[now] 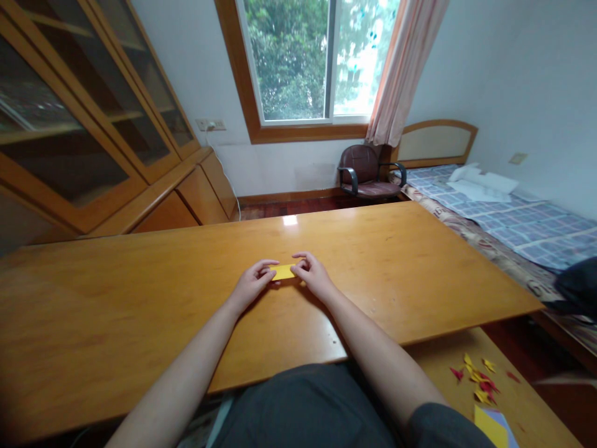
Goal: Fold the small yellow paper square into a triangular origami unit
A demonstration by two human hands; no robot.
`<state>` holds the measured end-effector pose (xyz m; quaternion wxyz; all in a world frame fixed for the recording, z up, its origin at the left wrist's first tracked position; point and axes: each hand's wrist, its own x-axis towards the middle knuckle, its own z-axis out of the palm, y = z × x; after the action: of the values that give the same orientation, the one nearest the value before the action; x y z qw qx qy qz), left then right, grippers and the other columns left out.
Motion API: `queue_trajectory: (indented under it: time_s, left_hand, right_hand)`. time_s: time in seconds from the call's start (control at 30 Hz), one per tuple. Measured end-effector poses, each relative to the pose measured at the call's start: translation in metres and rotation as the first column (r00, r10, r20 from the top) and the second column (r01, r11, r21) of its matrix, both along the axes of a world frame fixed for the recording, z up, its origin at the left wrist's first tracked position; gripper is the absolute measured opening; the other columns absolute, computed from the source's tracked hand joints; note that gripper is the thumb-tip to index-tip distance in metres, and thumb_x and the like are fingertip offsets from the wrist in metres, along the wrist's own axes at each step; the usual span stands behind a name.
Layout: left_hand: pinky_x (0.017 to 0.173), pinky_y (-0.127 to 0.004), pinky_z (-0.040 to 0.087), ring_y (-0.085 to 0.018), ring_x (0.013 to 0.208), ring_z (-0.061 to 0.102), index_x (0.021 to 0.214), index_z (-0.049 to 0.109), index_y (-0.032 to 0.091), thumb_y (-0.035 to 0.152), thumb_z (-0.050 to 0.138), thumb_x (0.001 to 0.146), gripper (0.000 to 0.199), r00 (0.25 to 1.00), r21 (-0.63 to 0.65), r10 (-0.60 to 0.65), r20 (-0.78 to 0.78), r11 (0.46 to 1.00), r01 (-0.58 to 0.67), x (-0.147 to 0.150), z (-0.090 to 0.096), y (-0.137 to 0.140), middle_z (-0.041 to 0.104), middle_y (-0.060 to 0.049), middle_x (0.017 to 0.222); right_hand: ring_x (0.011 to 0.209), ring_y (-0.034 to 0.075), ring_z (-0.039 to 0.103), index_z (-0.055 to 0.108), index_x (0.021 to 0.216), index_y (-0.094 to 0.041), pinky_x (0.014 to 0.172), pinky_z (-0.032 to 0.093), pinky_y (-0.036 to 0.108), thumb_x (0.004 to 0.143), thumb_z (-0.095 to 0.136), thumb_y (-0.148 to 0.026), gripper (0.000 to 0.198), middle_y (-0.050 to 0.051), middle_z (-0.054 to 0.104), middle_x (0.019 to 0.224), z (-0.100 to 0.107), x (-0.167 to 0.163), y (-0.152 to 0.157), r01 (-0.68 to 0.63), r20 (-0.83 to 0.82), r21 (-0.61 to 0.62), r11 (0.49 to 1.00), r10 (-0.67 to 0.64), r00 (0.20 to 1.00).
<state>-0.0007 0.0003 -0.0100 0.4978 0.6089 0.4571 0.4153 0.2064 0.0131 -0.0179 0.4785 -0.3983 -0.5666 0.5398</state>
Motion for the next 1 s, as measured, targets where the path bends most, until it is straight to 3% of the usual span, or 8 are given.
queue_trajectory:
  time_s: [0.13,0.27,0.47,0.63,0.8,1.0]
  left_hand:
    - [0.091,-0.036,0.053,-0.021,0.101,0.063,0.102,0.069,0.019,0.036,0.058,0.087,0.026,0.985,0.235,0.054,-0.165,0.972,-0.014,-0.002,0.006,-0.002,0.067,-0.008,0.105]
    - [0.089,-0.036,0.054,-0.024,0.119,0.053,0.099,0.071,0.021,0.034,0.066,0.083,0.021,0.978,0.382,0.021,-0.208,0.922,0.061,0.0,0.013,-0.006,0.053,-0.012,0.126]
    - [0.1,-0.041,0.046,-0.021,0.111,0.056,0.093,0.073,0.023,0.029,0.065,0.085,0.013,0.953,0.504,0.081,-0.291,0.86,0.08,0.0,0.011,-0.005,0.059,-0.009,0.114]
    - [0.088,-0.035,0.048,-0.019,0.091,0.061,0.087,0.072,0.021,0.032,0.062,0.086,0.014,0.951,0.492,0.1,-0.292,0.868,0.06,-0.001,0.014,-0.005,0.068,-0.006,0.091]
    - [0.075,-0.029,0.047,-0.018,0.079,0.061,0.079,0.069,0.018,0.032,0.063,0.084,0.017,0.962,0.394,0.142,-0.233,0.918,-0.04,-0.001,0.016,-0.005,0.067,-0.005,0.081]
    - [0.071,-0.027,0.047,-0.017,0.076,0.061,0.081,0.07,0.016,0.035,0.065,0.08,0.02,0.974,0.242,0.077,-0.215,0.97,-0.023,-0.001,0.011,-0.002,0.068,-0.005,0.081]
  right_hand:
    - [0.058,0.01,0.049,0.055,0.109,-0.017,0.059,0.039,0.023,0.076,0.067,-0.041,0.043,-0.007,0.052,0.064,0.002,0.0,0.0,0.013,-0.017,-0.001,1.0,-0.013,1.0]
    - [0.056,0.009,0.047,0.056,0.107,-0.017,0.057,0.037,0.023,0.075,0.067,-0.041,0.041,-0.008,0.05,0.061,0.007,0.001,-0.001,0.02,-0.025,-0.021,1.0,-0.021,0.999]
    - [0.057,0.01,0.05,0.06,0.099,-0.017,0.057,0.038,0.023,0.073,0.07,-0.043,0.039,-0.005,0.053,0.062,0.009,0.001,-0.002,-0.014,-0.001,-0.047,0.999,0.014,1.0]
    - [0.06,0.012,0.054,0.063,0.092,-0.016,0.06,0.042,0.024,0.077,0.065,-0.048,0.035,-0.002,0.059,0.064,0.01,0.002,-0.003,-0.023,0.042,-0.041,0.999,0.025,0.999]
    - [0.06,0.012,0.051,0.067,0.084,-0.017,0.056,0.04,0.024,0.083,0.06,-0.052,0.036,-0.001,0.057,0.067,0.014,0.002,-0.006,-0.023,0.123,0.01,1.0,0.021,0.992]
    - [0.076,0.015,0.056,0.07,0.078,-0.018,0.073,0.043,0.028,0.082,0.065,-0.043,0.027,0.002,0.061,0.077,0.015,0.001,-0.006,-0.035,0.262,0.218,0.975,-0.024,0.965]
